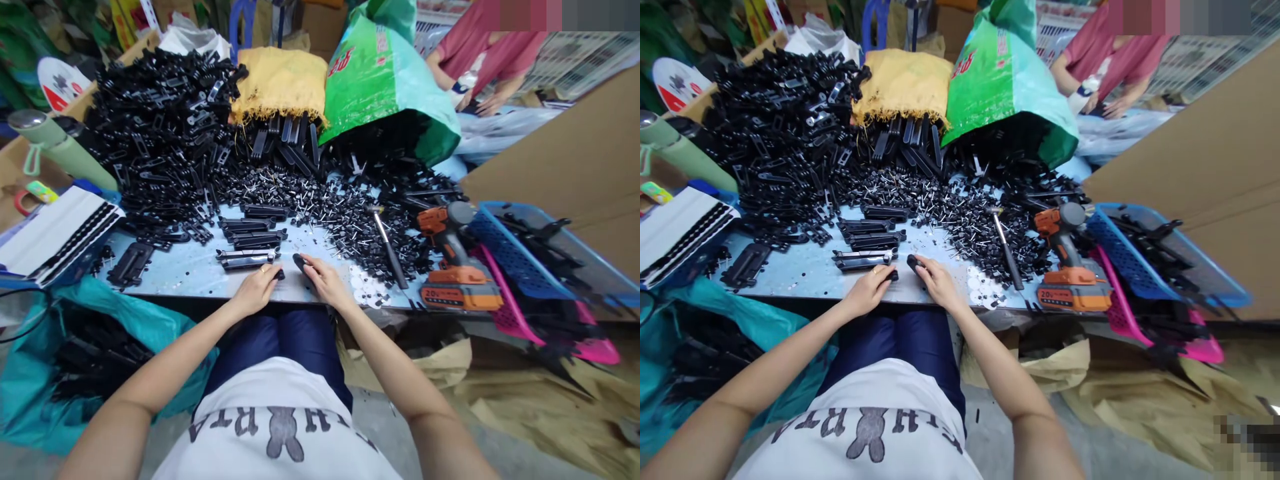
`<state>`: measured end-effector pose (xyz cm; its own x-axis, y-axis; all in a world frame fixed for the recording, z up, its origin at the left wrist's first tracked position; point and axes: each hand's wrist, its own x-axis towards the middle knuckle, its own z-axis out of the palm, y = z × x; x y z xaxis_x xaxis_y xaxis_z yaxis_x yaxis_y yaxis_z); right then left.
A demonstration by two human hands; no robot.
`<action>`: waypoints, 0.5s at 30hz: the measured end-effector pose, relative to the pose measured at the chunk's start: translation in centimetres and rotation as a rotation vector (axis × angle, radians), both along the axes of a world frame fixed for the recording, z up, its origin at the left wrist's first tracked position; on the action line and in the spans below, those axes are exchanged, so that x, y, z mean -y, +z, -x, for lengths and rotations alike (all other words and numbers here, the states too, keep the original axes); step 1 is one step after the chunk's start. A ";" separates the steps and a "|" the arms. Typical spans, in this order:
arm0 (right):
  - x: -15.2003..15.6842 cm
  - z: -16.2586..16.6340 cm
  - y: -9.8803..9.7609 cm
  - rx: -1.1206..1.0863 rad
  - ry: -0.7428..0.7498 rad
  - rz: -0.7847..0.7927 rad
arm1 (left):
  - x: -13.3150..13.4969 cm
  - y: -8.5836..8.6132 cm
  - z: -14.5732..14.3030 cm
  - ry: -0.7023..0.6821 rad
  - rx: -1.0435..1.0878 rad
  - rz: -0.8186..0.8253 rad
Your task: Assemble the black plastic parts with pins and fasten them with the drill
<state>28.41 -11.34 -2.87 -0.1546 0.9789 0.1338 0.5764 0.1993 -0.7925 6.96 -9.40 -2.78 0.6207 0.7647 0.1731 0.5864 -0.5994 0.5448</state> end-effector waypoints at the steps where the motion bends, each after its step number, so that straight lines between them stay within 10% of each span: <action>1: 0.2 0.7 -0.1 -0.117 -0.026 0.065 | 0.1 -0.1 -0.2 0.014 0.105 0.037; 6: 0.9 2.5 -0.6 -0.538 -0.097 0.336 | 1.0 0.6 -2.0 0.174 0.452 0.096; 15: 1.9 1.9 0.6 -0.304 -0.019 -0.111 | 2.0 1.9 -4.2 0.269 0.525 -0.116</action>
